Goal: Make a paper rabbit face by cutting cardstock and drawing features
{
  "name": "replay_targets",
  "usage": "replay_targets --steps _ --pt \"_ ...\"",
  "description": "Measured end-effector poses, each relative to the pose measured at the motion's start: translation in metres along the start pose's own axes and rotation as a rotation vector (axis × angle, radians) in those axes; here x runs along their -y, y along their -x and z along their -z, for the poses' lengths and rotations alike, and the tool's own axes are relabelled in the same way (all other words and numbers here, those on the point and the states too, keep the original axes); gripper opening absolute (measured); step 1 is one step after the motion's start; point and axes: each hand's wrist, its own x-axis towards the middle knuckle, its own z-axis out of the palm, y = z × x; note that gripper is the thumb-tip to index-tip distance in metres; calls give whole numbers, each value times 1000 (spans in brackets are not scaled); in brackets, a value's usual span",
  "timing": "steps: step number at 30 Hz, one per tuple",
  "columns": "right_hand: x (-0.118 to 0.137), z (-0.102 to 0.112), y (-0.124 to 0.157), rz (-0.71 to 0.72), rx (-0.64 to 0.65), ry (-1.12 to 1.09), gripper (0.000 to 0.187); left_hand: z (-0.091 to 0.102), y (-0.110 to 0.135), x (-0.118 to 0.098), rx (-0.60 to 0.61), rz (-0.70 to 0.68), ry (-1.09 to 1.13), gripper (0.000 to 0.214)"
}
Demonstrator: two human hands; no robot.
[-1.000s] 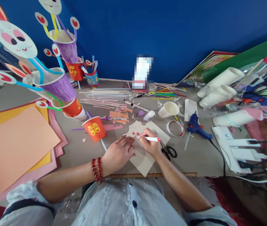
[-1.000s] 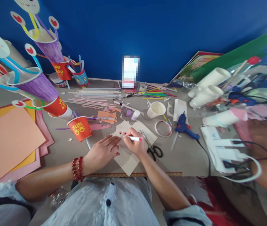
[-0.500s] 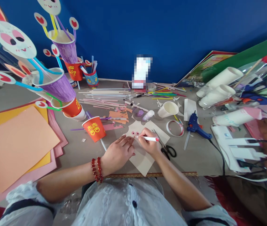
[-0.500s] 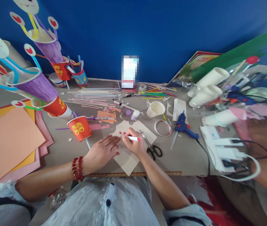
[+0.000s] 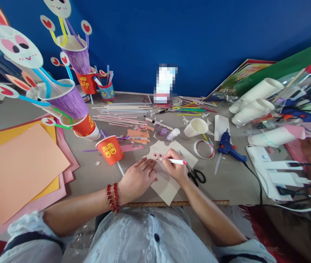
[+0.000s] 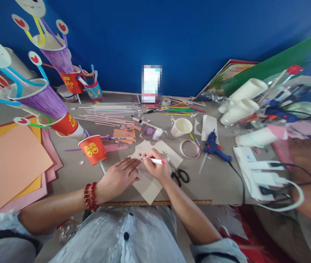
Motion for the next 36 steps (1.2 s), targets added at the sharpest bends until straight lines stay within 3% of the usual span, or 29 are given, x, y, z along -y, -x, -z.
replay_targets --steps 36 --pt "2 0 0 -21 5 -1 19 2 0 0 11 -2 22 23"
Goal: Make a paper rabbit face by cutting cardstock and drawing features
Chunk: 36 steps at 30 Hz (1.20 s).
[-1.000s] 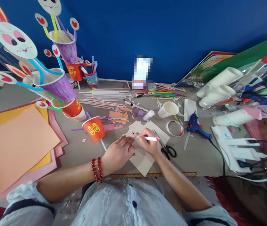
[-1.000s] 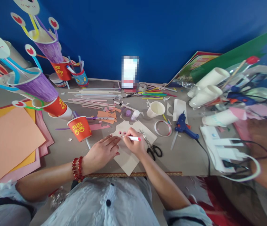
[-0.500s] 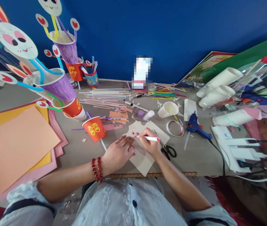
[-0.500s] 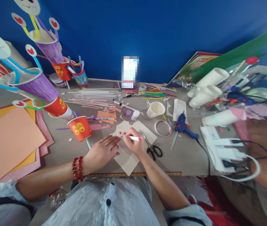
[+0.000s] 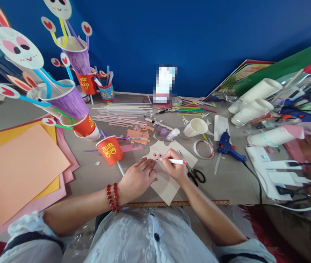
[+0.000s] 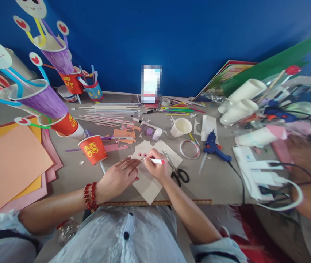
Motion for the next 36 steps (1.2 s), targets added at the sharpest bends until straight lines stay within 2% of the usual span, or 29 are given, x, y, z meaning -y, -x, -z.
replay_targets --steps 9,15,22,27,32,36 --pt "-1 -1 0 -9 42 -6 18 0 0 0 -2 -2 -20 25" --pt "0 0 0 6 -11 -9 19 -1 0 0 -1 -8 -33 25" --pt "-2 -1 0 3 22 4 18 -2 1 0 -3 -4 1 22" --pt "-1 -1 0 11 -27 4 19 -2 1 0 -5 0 24 20" --pt "1 0 -1 -2 3 17 18 -1 0 0 5 0 -1 21" --pt "1 0 -1 3 -21 -1 19 0 0 0 2 -3 -1 21"
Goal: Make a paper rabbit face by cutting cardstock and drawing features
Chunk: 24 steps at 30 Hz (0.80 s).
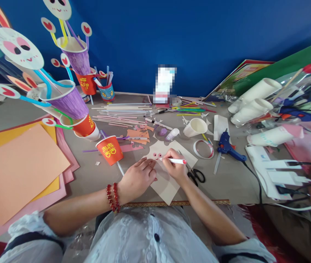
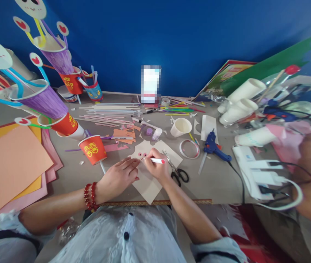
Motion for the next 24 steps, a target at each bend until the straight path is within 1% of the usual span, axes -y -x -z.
replay_targets --steps 6,10,15,20,24 --pt "-2 0 1 -7 28 14 18 -1 1 0 -3 5 25 20" --pt "-2 0 1 5 -1 -3 20 0 0 0 -3 5 14 21" --pt "-2 0 1 2 17 -3 19 0 0 0 -1 -1 -9 22" --pt "-3 0 1 -1 -11 -6 20 -1 0 0 -10 0 12 20" --pt "-2 0 0 9 -7 -6 21 0 0 0 2 -5 -5 20"
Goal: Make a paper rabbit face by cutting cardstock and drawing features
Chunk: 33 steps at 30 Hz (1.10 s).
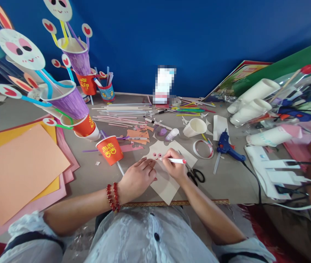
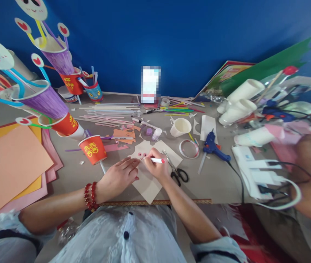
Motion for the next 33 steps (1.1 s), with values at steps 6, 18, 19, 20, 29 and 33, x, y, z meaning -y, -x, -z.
replay_targets --steps 6,18,19,20,29,33 --pt "0 0 0 -2 17 5 20 0 0 0 -4 -5 -18 24" --pt "0 0 1 2 5 1 20 0 0 0 -1 -1 -31 25" --pt "-1 0 1 1 11 7 20 0 0 0 -1 -1 -32 25" --pt "-1 0 1 0 15 12 20 0 0 0 -1 -1 -32 25" --pt "0 0 0 3 -3 14 20 -3 0 0 -4 -6 -32 25" --pt "1 0 0 6 16 21 19 -3 0 0 0 0 -26 24"
